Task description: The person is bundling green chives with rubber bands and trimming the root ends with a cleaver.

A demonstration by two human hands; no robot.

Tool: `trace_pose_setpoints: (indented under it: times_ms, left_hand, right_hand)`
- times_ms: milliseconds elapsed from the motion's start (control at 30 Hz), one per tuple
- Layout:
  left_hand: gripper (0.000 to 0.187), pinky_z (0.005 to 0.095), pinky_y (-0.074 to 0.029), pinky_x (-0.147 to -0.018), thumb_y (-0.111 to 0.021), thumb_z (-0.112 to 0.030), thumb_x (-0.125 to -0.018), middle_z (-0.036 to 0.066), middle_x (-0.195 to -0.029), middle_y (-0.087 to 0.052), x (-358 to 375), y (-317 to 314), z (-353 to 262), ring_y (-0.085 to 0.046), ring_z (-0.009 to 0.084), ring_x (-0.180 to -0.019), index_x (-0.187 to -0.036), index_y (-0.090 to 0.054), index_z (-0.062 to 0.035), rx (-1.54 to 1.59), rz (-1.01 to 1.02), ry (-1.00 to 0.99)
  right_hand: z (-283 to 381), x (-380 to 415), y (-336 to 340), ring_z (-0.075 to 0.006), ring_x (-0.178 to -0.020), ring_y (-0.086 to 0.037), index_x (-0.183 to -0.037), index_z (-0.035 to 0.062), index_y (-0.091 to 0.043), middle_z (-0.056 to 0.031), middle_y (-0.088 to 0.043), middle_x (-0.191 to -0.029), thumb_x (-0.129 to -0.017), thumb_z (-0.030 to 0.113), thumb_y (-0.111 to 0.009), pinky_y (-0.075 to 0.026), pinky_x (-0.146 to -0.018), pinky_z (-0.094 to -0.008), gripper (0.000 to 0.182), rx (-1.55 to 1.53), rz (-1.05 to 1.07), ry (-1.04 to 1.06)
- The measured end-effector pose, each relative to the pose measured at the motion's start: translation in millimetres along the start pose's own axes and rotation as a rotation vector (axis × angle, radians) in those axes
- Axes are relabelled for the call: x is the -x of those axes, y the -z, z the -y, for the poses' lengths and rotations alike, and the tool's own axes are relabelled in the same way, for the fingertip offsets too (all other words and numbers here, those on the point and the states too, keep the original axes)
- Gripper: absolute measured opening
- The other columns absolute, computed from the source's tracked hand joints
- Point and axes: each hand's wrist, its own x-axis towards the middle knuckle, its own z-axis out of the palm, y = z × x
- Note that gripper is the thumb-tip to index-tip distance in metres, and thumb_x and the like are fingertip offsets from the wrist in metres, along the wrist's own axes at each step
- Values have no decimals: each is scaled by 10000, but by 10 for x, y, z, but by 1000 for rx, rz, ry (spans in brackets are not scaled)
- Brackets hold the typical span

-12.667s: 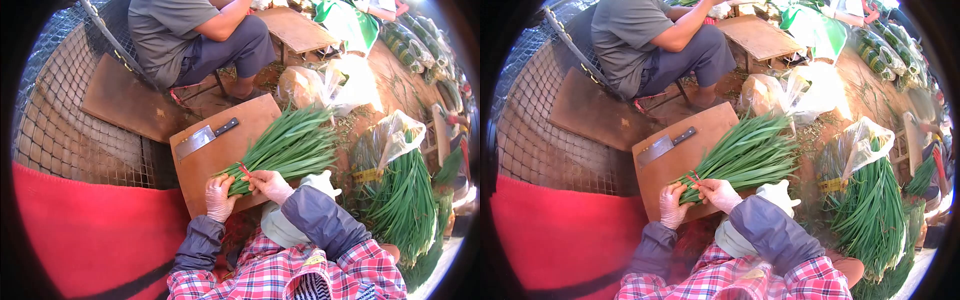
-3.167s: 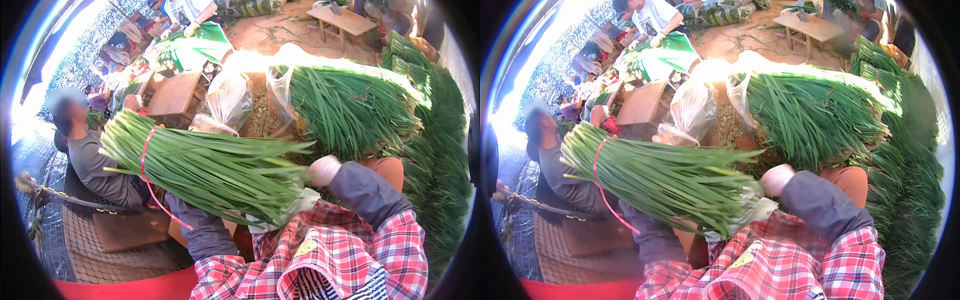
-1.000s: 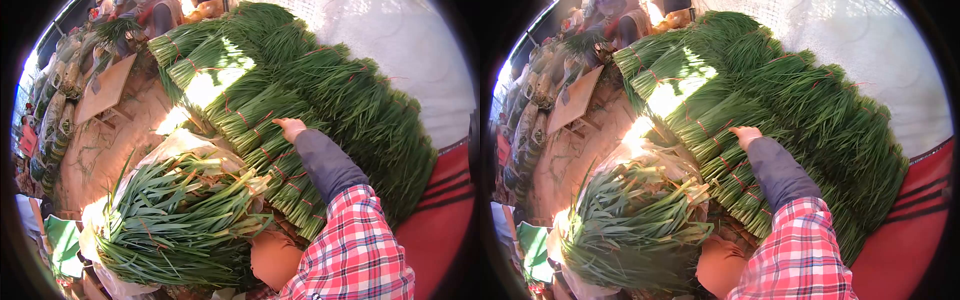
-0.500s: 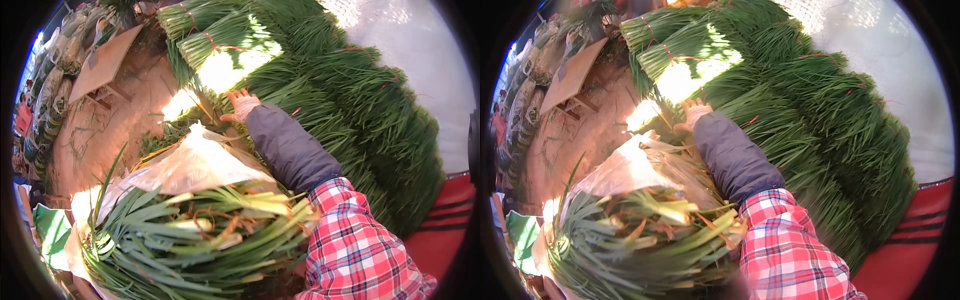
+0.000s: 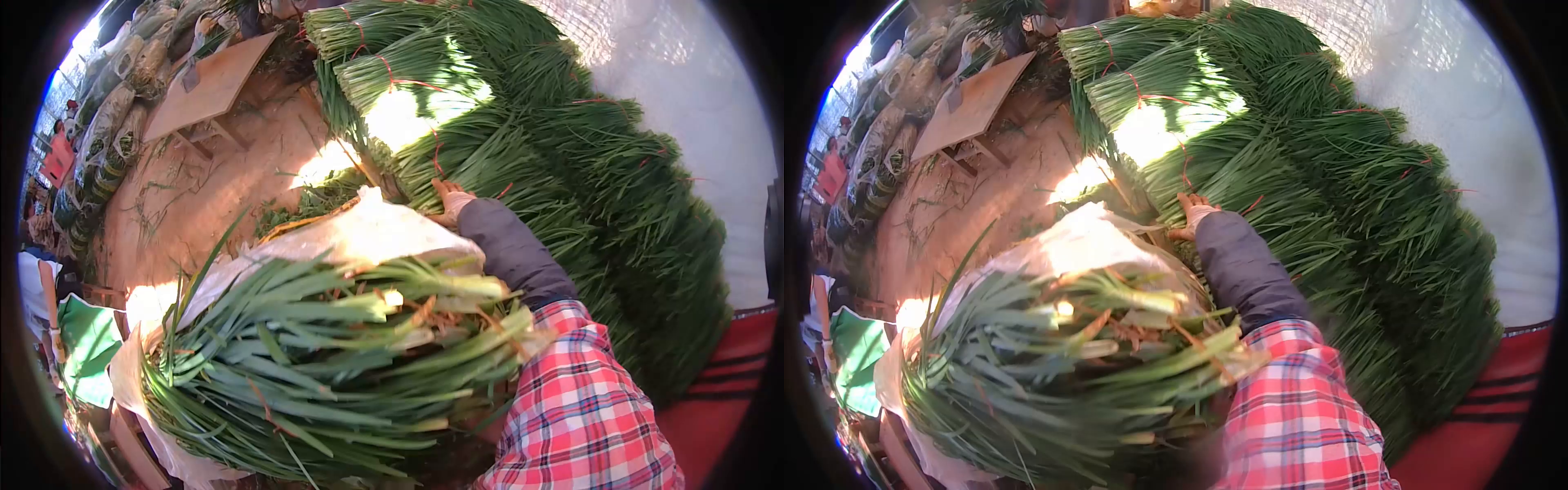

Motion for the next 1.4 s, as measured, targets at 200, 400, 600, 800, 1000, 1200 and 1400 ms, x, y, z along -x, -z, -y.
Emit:
trace_pose_setpoints:
  times_ms: [200,400,600,800,1000,1200,1400]
  left_hand:
    - [489,392,-506,-757,-630,-358,-807,194,-955,-655,355,281,-85,-641,339,-886,-1207,-576,-82,475,-169,-1]
    - [425,332,-435,-911,-616,-28,-755,174,-1069,-617,1476,103,360,-582,241,-1032,-1171,-547,29,860,-665,-28]
    - [98,315,-473,-743,-578,-56,-796,111,-779,-635,2945,-1072,1138,-612,217,-803,-831,-644,8,985,-951,488]
    - [300,376,-484,-807,-636,-268,-748,169,-931,-664,3256,-3418,1383,-626,304,-910,-926,-671,-29,1111,-470,845]
    - [338,390,-478,-823,-682,-278,-717,180,-927,-662,2870,-5019,1267,-620,318,-923,-935,-684,-19,1194,-214,1104]
    - [306,372,-490,-776,-702,-263,-716,136,-891,-675,2269,-6139,1667,-627,270,-860,-902,-685,-20,1237,-486,1188]
    - [287,364,-494,-743,-699,-254,-723,123,-870,-676,2071,-5912,1930,-627,253,-818,-891,-686,-22,1321,-404,1281]
  right_hand:
    - [-421,1293,313,-289,-1194,-422,-1295,89,-372,-158,-416,-1301,-736,358,-681,-339,-984,-425,693,-12,12,202]
    - [-1707,3044,-242,-376,-731,-603,-723,12,-637,-207,-615,-736,-727,424,-652,-474,-636,-456,412,101,164,-65]
    - [-2122,3583,-659,-326,-797,-647,-891,-37,-650,-205,-659,-897,-757,348,-662,-506,-706,-424,408,-95,274,-245]
    - [-1161,3060,241,-266,-820,-645,-1068,-50,-596,-130,-658,-992,-814,167,-630,-515,-737,-350,336,-884,417,61]
    - [-228,3176,1012,-132,-774,-615,-1035,-38,-615,-61,-661,-918,-854,70,-593,-488,-672,-259,212,-160,224,258]
    - [259,3616,977,-154,-834,-623,-1049,-51,-607,-100,-661,-971,-834,72,-603,-494,-734,-269,248,-177,290,267]
    - [475,3705,1130,-170,-840,-626,-1049,-54,-608,-104,-664,-964,-798,73,-637,-494,-744,-285,283,-20,298,358]
